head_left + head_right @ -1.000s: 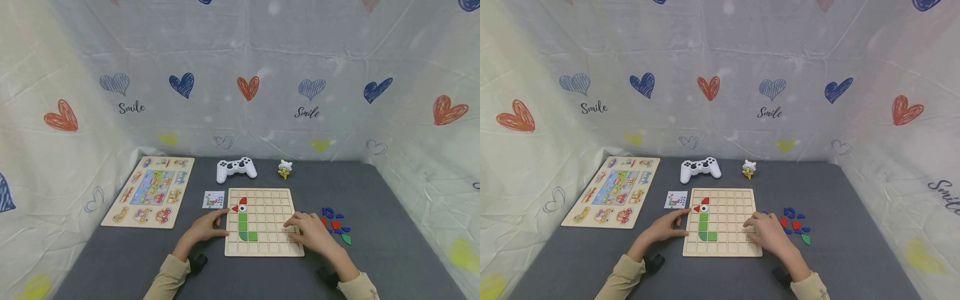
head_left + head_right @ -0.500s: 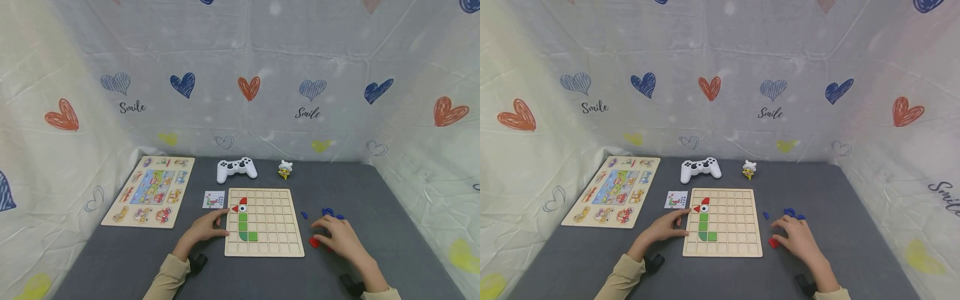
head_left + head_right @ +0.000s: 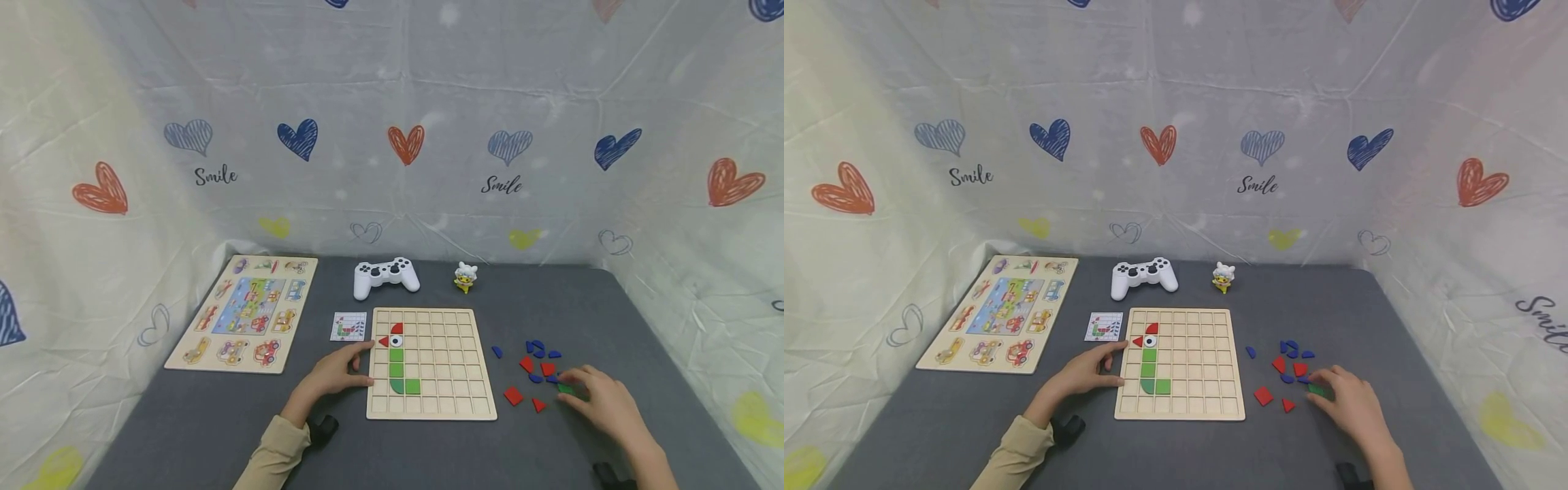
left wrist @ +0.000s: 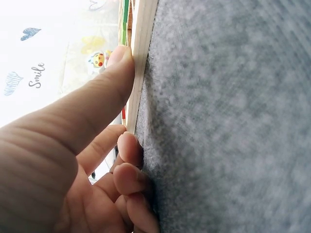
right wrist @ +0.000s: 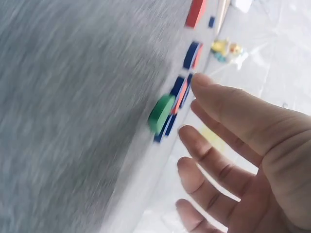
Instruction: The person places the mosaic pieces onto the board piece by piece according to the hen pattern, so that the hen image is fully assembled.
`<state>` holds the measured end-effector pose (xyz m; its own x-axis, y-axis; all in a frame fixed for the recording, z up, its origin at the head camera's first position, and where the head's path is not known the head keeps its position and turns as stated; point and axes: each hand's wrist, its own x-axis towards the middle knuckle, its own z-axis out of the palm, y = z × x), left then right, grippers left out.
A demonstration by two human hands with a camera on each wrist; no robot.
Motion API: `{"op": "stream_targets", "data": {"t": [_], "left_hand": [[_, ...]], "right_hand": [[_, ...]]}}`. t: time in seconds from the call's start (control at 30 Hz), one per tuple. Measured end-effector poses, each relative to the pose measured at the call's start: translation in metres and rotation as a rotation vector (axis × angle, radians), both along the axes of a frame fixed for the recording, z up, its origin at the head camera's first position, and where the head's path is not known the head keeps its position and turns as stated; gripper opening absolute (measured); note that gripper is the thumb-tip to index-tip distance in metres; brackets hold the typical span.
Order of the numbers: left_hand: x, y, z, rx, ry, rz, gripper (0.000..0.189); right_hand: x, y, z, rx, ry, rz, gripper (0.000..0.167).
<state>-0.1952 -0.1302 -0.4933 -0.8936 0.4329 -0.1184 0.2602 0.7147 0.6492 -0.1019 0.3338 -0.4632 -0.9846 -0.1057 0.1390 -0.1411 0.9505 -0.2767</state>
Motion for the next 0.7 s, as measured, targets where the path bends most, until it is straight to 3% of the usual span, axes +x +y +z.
{"op": "stream_targets", "data": {"t": [0.27,0.7], "left_hand": [[-0.001,-0.001,0.0,0.001,0.0,0.002,0.072],[-0.001,-0.001,-0.002,-0.009,0.015,-0.009,0.072]], "right_hand": [[0.002,0.015,-0.002,0.026,-0.12,-0.038,0.028],[0.0,0.015,-0.001,0.019,-0.208,-0.068,0.026]]}}
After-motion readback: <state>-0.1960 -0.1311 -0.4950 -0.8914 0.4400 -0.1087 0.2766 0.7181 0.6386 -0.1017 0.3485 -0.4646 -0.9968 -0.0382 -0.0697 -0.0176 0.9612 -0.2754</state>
